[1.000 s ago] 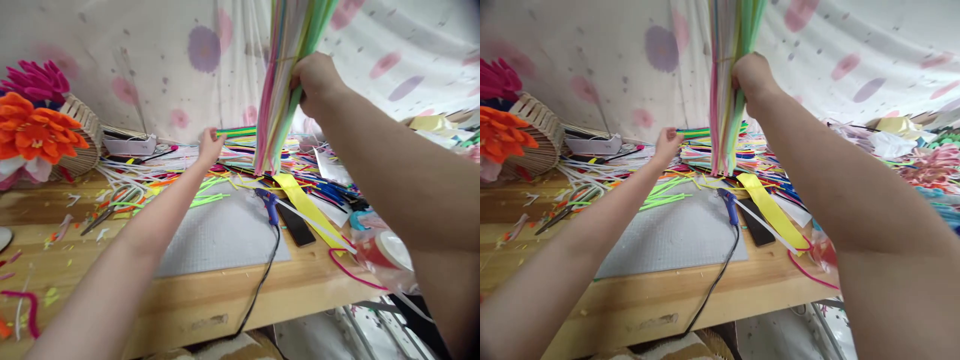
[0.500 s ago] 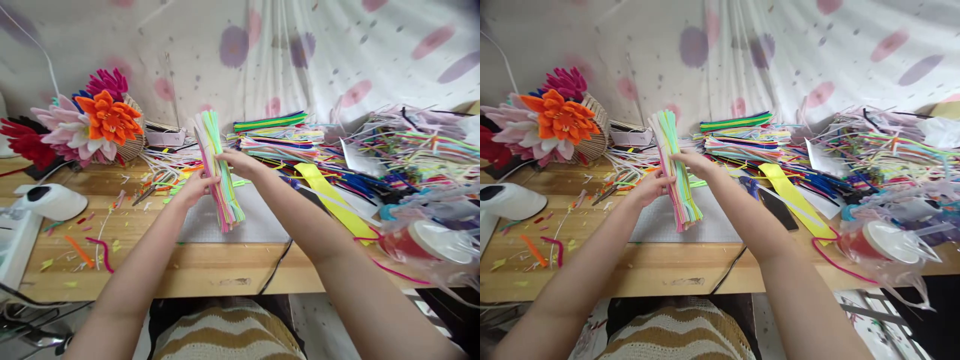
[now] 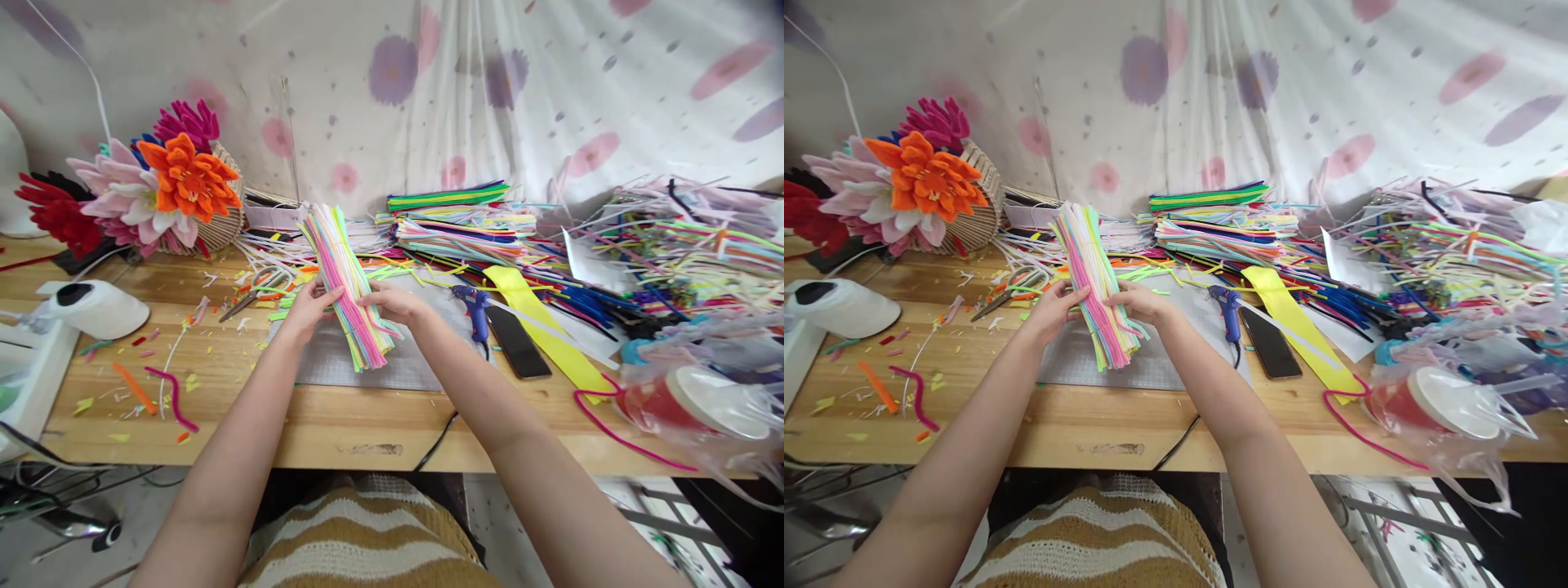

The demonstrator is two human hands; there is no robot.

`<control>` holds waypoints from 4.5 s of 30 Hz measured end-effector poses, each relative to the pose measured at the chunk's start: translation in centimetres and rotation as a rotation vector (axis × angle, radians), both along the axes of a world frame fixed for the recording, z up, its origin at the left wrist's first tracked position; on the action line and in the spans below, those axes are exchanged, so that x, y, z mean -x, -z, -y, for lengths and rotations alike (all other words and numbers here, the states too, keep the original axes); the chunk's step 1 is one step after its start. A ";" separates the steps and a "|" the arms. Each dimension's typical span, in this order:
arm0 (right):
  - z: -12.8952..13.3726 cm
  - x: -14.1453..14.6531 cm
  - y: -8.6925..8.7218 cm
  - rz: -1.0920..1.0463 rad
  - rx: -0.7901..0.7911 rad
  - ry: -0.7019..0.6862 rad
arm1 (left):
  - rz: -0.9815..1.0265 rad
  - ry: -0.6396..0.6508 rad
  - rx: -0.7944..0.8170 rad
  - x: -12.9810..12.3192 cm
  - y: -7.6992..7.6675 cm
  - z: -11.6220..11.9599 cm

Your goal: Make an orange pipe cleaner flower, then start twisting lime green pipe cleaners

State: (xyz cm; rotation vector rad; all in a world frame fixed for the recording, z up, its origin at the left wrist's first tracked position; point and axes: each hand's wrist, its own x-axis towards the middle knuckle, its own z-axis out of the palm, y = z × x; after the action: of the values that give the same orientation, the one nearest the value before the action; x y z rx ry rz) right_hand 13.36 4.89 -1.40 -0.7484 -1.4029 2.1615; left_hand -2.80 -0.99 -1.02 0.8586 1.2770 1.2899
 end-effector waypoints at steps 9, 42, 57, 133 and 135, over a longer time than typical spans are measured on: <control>2.0 0.7 0.2 0.000 -0.136 0.086 | -0.137 -0.200 -0.092 -1.9 0.6 -0.5; -1.7 -2.3 1.2 -0.274 -0.181 0.733 | -1.103 0.299 -0.244 -3.5 0.5 1.6; -5.4 -2.9 0.3 -0.314 -0.244 0.943 | -1.090 0.548 -0.130 4.0 -1.0 2.4; 3.3 0.5 -0.4 0.753 -1.410 0.004 | 0.457 -0.256 -0.246 3.8 0.8 2.8; 3.1 0.8 -0.4 0.734 -1.469 -0.002 | 0.467 -0.297 -0.259 4.0 0.8 2.7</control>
State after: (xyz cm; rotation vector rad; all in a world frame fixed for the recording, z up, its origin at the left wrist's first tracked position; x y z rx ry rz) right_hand 12.59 1.82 -1.04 -0.8331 -2.6637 0.3212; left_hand -6.78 -3.70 -1.81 0.5041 0.8947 1.7981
